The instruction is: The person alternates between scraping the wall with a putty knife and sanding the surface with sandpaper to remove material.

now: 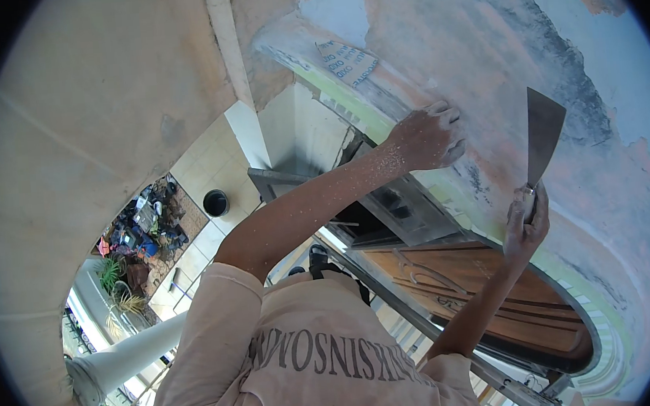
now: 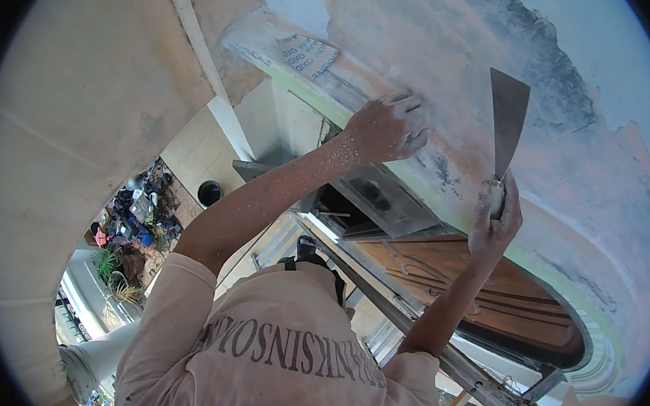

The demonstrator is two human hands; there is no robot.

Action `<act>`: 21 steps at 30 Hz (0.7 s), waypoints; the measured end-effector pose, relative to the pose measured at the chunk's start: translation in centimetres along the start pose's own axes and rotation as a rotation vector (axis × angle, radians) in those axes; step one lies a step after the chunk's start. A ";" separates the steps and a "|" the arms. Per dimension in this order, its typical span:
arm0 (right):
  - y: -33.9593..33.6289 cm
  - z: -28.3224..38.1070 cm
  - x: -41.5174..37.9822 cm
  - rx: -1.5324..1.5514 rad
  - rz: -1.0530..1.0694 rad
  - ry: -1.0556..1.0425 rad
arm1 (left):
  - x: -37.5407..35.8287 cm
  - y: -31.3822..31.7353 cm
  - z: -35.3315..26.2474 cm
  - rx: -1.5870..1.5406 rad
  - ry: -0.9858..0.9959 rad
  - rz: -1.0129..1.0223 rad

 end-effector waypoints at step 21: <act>8.6 8.2 -10.5 0.749 0.204 0.412 | -0.9 0.2 0.6 0.078 -0.049 0.119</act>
Point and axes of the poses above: each hand's wrist, its own x-axis towards the middle knuckle, its own y-axis out of the palm, z = x × y, the point moved 1 cm from there along x, towards the middle knuckle, and after that the axes turned 6 degrees about x, right-handed, at the moved point
